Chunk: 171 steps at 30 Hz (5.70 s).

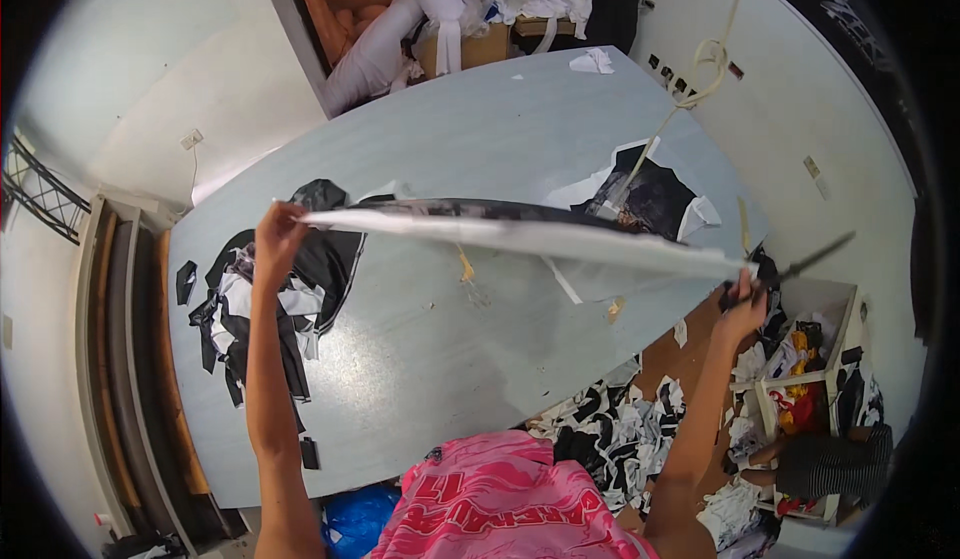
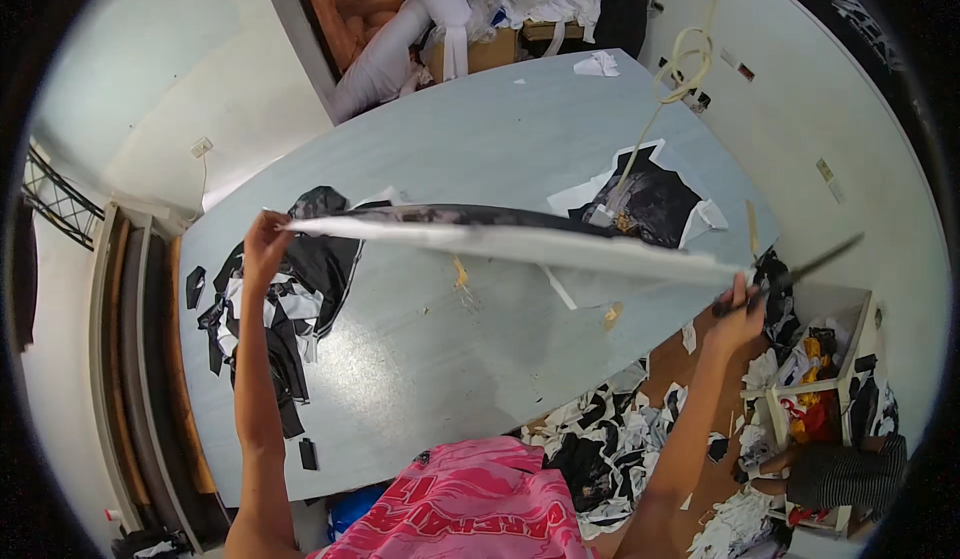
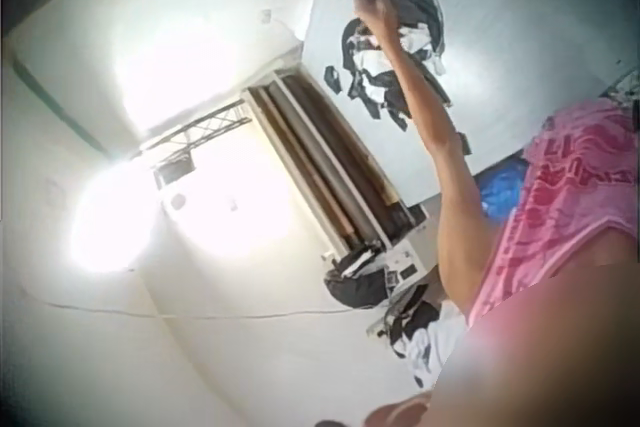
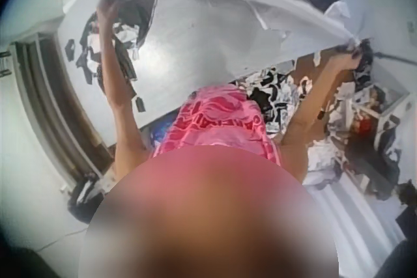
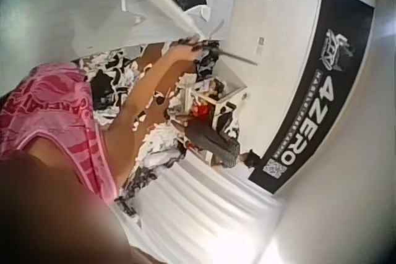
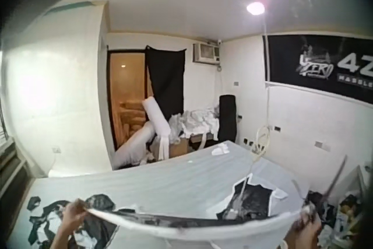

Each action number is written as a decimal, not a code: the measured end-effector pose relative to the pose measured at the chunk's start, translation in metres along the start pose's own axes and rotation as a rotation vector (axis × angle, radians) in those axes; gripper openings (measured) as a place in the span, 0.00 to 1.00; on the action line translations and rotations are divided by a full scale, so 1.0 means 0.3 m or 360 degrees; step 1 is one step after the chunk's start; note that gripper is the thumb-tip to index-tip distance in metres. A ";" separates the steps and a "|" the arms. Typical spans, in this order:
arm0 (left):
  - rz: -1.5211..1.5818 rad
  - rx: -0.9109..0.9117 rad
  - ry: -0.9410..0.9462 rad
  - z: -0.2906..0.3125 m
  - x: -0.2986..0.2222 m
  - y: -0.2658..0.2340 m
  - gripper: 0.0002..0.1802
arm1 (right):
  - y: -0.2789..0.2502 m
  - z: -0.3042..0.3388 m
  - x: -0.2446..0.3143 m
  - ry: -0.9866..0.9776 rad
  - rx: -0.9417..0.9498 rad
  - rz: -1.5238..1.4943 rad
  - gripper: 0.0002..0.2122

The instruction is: Cutting out a printed garment design from a sheet of fabric using scissors.

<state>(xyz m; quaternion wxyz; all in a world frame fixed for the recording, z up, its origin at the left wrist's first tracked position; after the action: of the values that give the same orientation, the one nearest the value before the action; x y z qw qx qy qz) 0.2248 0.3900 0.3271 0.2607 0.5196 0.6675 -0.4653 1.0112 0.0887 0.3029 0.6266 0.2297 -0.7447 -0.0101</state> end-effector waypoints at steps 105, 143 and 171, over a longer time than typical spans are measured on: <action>-0.0617 0.1096 -0.0708 1.608 0.092 0.967 0.35 | 0.474 1.242 -0.973 0.0490 0.1906 0.0841 0.10; -0.0125 0.0809 -0.0907 1.926 0.371 0.726 0.22 | -1.001 1.802 -0.396 0.1800 0.1669 0.1097 0.17; 0.0416 0.0556 -0.1822 1.888 0.403 0.937 0.16 | -1.034 1.871 -0.510 0.2119 0.1799 0.1001 0.18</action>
<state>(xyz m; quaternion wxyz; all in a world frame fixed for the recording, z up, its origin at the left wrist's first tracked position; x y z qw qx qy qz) 0.3722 -0.0533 -0.1161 0.5439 0.2999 0.2661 -0.7372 0.6037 -0.2874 -0.0537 0.6938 0.2469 -0.1538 0.6588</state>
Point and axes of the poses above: each hand's wrist, its own z-axis away from the middle knuckle, its own y-axis out of the palm, x = y × z, the point moved 4 cm from there along -z, towards the middle knuckle, and after that the axes turned 3 degrees about y, right-handed, at the moved point
